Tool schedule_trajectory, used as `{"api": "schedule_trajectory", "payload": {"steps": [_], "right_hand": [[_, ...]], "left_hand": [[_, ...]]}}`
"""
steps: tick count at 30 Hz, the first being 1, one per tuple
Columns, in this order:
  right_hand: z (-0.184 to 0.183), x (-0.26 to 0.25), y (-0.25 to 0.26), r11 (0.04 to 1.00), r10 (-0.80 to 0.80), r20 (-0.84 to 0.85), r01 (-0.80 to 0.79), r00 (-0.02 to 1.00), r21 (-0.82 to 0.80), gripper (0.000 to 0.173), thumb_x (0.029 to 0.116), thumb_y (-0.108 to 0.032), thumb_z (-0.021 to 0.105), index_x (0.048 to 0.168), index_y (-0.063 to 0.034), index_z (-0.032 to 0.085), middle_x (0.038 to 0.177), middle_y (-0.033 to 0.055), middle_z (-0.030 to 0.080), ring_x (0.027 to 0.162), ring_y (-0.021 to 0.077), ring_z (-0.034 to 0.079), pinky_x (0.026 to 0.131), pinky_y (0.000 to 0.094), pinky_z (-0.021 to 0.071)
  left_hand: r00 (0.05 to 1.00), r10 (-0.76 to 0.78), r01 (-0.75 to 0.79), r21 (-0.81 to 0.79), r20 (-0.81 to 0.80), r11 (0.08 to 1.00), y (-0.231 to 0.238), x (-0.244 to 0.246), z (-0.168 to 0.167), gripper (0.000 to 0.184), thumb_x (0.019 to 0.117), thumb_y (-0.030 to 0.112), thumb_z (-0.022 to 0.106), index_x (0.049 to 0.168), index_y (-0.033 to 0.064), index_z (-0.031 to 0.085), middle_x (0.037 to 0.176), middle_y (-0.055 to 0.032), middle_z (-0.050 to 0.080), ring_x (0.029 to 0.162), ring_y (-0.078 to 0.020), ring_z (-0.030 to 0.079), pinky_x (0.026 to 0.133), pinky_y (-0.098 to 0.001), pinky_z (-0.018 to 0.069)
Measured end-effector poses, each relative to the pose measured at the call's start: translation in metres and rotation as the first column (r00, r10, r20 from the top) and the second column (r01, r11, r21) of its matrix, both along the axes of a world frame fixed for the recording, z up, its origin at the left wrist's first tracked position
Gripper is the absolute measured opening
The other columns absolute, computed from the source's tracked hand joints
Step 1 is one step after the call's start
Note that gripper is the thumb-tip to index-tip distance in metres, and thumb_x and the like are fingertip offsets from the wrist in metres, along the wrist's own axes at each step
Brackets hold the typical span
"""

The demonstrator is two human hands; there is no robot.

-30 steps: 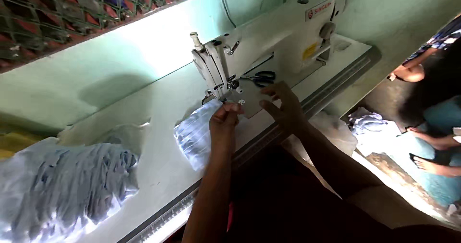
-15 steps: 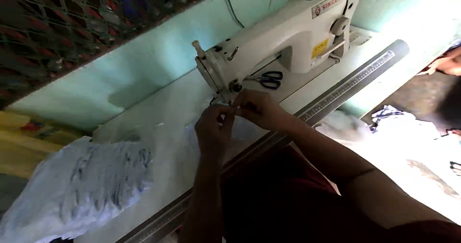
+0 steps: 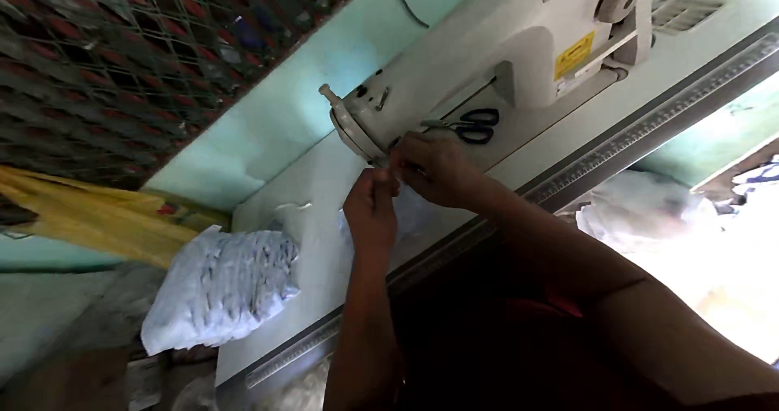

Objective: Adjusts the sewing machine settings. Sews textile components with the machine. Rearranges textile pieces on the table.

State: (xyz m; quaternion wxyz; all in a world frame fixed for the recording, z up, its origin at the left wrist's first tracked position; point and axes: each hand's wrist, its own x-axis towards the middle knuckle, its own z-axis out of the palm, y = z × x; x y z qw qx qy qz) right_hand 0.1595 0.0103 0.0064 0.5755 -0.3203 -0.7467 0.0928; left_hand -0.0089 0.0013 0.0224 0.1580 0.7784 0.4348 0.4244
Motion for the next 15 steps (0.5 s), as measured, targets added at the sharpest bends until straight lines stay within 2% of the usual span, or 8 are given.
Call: {"api": "schedule_trajectory", "payload": {"steps": [2, 3, 5, 7, 9, 12, 13, 15], "right_hand": [[-0.001, 0.000, 0.006, 0.997, -0.038, -0.033, 0.040, 0.999, 0.065, 0.009, 0.0942, -0.004, 0.062, 0.095, 0.0005, 0.071, 0.091, 0.0148, 0.068, 0.088, 0.0287, 0.067, 0.078, 0.0417, 0.0570], [-0.001, 0.000, 0.008, 0.992, -0.069, -0.063, 0.075, 0.996, 0.100, 0.010, 0.0946, -0.005, 0.062, 0.094, -0.0009, 0.071, 0.092, 0.0145, 0.068, 0.093, 0.0305, 0.066, 0.083, 0.0430, 0.0554], [0.000, -0.001, 0.016, 0.972, -0.147, -0.158, 0.172, 0.977, 0.161, 0.010, 0.0944, -0.008, 0.063, 0.091, -0.0047, 0.072, 0.096, 0.0152, 0.067, 0.102, 0.0337, 0.062, 0.092, 0.0465, 0.0493], [0.003, -0.001, 0.020, 0.954, -0.224, -0.255, 0.265, 0.941, 0.141, 0.009, 0.0936, -0.009, 0.064, 0.091, -0.0069, 0.073, 0.103, 0.0164, 0.066, 0.108, 0.0356, 0.059, 0.096, 0.0488, 0.0466], [0.007, -0.003, 0.023, 0.944, -0.285, -0.307, 0.322, 0.908, 0.077, 0.010, 0.0941, -0.010, 0.064, 0.092, -0.0085, 0.073, 0.104, 0.0154, 0.064, 0.108, 0.0348, 0.057, 0.095, 0.0469, 0.0462], [0.007, -0.010, 0.030, 0.930, -0.320, -0.376, 0.364, 0.870, 0.051, 0.010, 0.0943, -0.011, 0.065, 0.092, -0.0073, 0.073, 0.101, 0.0158, 0.064, 0.103, 0.0348, 0.059, 0.091, 0.0459, 0.0480], [0.006, -0.012, 0.032, 0.929, -0.319, -0.389, 0.366, 0.864, 0.051, 0.009, 0.0942, -0.011, 0.065, 0.092, -0.0069, 0.073, 0.101, 0.0161, 0.064, 0.103, 0.0352, 0.059, 0.091, 0.0466, 0.0484], [0.003, -0.014, 0.034, 0.931, -0.301, -0.407, 0.358, 0.862, 0.070, 0.010, 0.0941, -0.011, 0.064, 0.092, -0.0077, 0.073, 0.101, 0.0153, 0.064, 0.104, 0.0349, 0.059, 0.093, 0.0477, 0.0479]], "left_hand": [[0.999, 0.042, -0.041, 0.037, -0.009, 0.998, 0.003, 0.001, 0.000, 0.034, 0.1099, 0.020, 0.042, 0.091, 0.0018, 0.062, 0.078, 0.0022, 0.062, 0.071, -0.0014, 0.057, 0.069, -0.0204, 0.0495], [0.998, 0.050, -0.051, 0.066, 0.024, 0.996, 0.005, 0.000, 0.001, 0.034, 0.1101, 0.019, 0.040, 0.093, 0.0005, 0.063, 0.082, 0.0006, 0.063, 0.074, -0.0027, 0.058, 0.071, -0.0226, 0.0505], [0.992, 0.074, -0.087, 0.124, 0.106, 0.988, 0.010, -0.005, 0.007, 0.031, 0.1097, 0.020, 0.041, 0.107, -0.0021, 0.063, 0.098, -0.0025, 0.065, 0.079, -0.0036, 0.057, 0.074, -0.0243, 0.0499], [0.982, 0.107, -0.136, 0.194, 0.154, 0.972, 0.014, -0.004, 0.018, 0.027, 0.1082, 0.023, 0.048, 0.119, 0.0011, 0.060, 0.107, -0.0012, 0.060, 0.079, -0.0016, 0.054, 0.071, -0.0203, 0.0470], [0.975, 0.166, -0.199, 0.247, 0.150, 0.948, 0.017, 0.002, 0.031, 0.031, 0.1046, 0.029, 0.057, 0.122, 0.0034, 0.059, 0.112, -0.0030, 0.057, 0.079, -0.0024, 0.053, 0.069, -0.0180, 0.0465], [0.969, 0.225, -0.244, 0.272, 0.101, 0.931, 0.022, 0.012, 0.041, 0.034, 0.0976, 0.031, 0.068, 0.119, 0.0057, 0.063, 0.115, -0.0051, 0.053, 0.083, -0.0047, 0.052, 0.068, -0.0172, 0.0433], [0.966, 0.242, -0.257, 0.282, 0.089, 0.924, 0.023, 0.014, 0.042, 0.036, 0.0968, 0.032, 0.069, 0.120, 0.0060, 0.062, 0.117, -0.0052, 0.053, 0.084, -0.0047, 0.052, 0.068, -0.0175, 0.0432], [0.968, 0.227, -0.250, 0.358, 0.104, 0.900, 0.021, 0.012, 0.040, 0.039, 0.1006, 0.029, 0.065, 0.129, 0.0032, 0.057, 0.126, -0.0074, 0.055, 0.087, -0.0051, 0.056, 0.072, -0.0194, 0.0474]]}}
